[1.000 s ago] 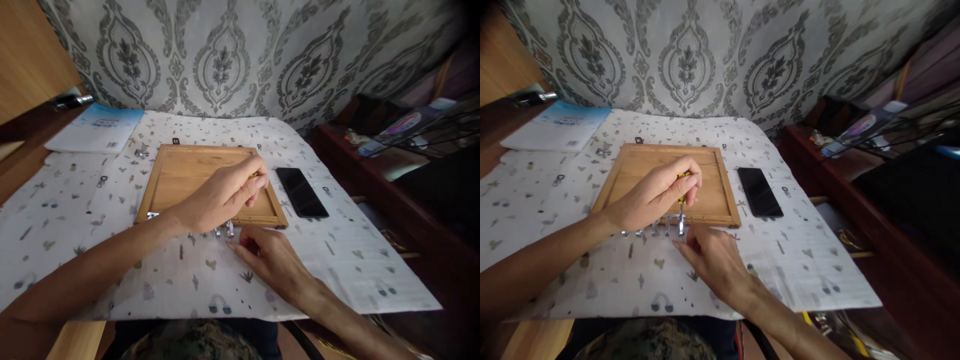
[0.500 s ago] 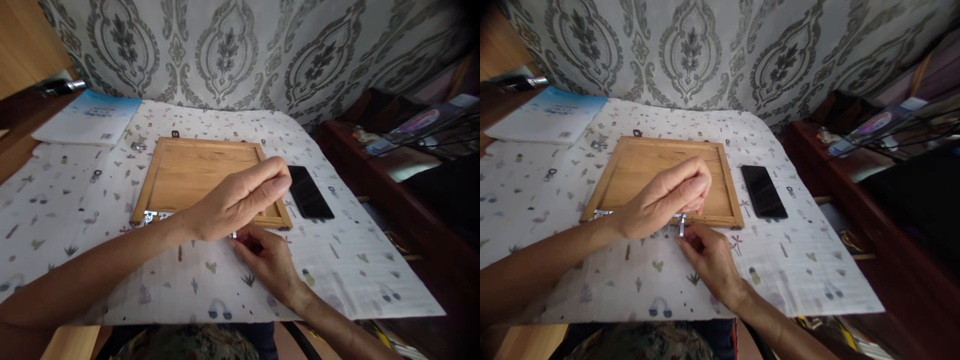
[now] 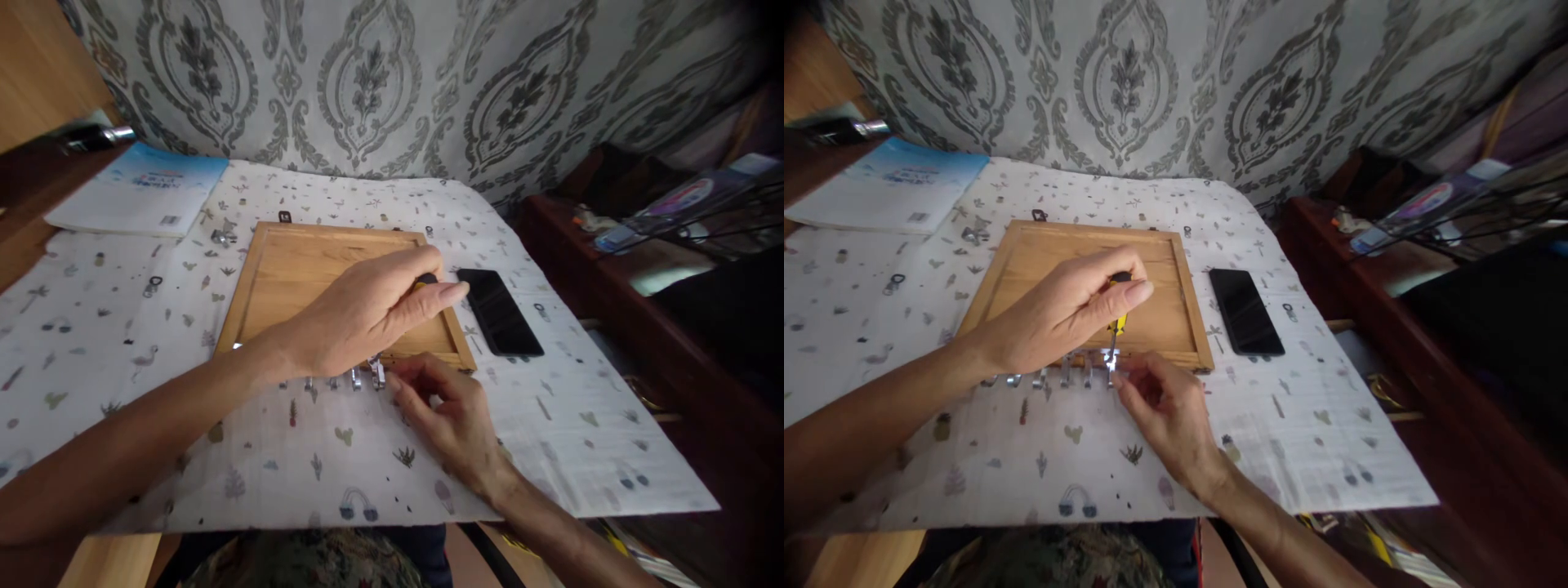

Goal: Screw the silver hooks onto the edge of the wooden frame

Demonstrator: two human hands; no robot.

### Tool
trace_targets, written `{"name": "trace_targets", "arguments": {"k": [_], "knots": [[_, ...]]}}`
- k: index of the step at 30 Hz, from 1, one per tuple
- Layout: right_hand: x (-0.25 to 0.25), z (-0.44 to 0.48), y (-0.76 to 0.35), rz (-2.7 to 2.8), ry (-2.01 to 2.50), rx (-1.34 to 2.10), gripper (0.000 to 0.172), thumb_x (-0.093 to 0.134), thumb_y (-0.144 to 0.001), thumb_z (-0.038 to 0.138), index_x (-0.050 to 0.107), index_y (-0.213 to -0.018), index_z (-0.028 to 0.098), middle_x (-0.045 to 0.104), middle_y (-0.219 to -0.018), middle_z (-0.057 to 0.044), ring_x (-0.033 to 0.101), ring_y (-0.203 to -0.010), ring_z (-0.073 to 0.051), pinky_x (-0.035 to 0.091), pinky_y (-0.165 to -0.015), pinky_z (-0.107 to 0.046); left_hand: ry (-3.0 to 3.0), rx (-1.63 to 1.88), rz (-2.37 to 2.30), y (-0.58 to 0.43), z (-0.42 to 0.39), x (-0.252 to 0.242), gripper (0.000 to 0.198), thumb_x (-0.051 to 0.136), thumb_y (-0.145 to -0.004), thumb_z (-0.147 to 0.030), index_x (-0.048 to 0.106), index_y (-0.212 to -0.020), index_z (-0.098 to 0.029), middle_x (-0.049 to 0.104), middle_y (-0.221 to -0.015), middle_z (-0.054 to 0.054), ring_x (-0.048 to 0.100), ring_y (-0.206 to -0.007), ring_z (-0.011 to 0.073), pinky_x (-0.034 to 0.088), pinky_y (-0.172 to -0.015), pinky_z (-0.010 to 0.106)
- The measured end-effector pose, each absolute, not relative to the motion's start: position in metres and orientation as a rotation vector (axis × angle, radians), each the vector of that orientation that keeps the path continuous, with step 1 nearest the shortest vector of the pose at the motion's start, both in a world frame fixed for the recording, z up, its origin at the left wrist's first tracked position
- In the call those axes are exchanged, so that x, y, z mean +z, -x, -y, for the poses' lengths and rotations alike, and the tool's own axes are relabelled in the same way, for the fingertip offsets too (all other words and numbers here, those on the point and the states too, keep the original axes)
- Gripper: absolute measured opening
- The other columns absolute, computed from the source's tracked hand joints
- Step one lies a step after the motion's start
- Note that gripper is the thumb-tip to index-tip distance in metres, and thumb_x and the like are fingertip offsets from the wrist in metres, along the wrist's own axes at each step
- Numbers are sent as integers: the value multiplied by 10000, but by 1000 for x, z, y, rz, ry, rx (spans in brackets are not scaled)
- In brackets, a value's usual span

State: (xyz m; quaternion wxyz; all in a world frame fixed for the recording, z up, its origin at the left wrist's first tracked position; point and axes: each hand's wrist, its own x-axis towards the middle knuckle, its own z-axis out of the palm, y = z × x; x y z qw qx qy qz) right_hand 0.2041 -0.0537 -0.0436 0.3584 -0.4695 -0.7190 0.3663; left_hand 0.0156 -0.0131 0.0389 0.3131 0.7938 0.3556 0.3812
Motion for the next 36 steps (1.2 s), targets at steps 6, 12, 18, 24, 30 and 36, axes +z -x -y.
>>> {"name": "trace_targets", "arguments": {"k": [6,12,18,24,30,36], "knots": [[-17,31,-198,1864,1006,890,183,665,-918,380,685,-947,201,673,-806,-26,614,-601,-126,530,-524,-258,-2334,956,-983,-15,17,47,213,479,-1034,-306,510,-850,-203,598,-835,8,556,-752,130,448,-690,272],[-18,27,-186,1778,870,922,245,656,-938,395,641,-784,205,659,-732,-13,629,-628,-140,546,-546,-271,-2421,862,-929,-12,19,49,74,530,-999,-226,547,-939,-185,634,-909,32,597,-829,143,473,-731,273],[-22,31,-191,1755,990,942,342,671,-905,507,653,-756,199,645,-656,-13,568,-528,-128,509,-491,-276,-2355,883,-899,-12,17,49,109,548,-975,-217,548,-869,-192,625,-827,17,586,-741,129,453,-661,257],[-21,28,-194,1821,1135,923,357,718,-818,565,675,-794,212,694,-717,-38,603,-602,-168,508,-523,-302,-2246,925,-867,-13,17,47,218,617,-945,-302,488,-792,-215,547,-657,-32,513,-578,109,402,-554,259],[-34,27,-204,2084,1182,934,357,692,-843,439,599,-603,190,534,-511,28,442,-474,-96,354,-444,-244,-2281,947,-952,-17,22,49,264,668,-900,-220,421,-805,-214,516,-681,-42,483,-589,102,381,-561,254],[-34,31,-207,2223,1216,996,357,680,-877,402,622,-603,181,602,-573,6,470,-522,-104,351,-497,-260,-2267,1012,-989,-16,20,45,258,662,-911,-247,425,-815,-215,507,-685,-44,481,-600,105,375,-574,258]]}}
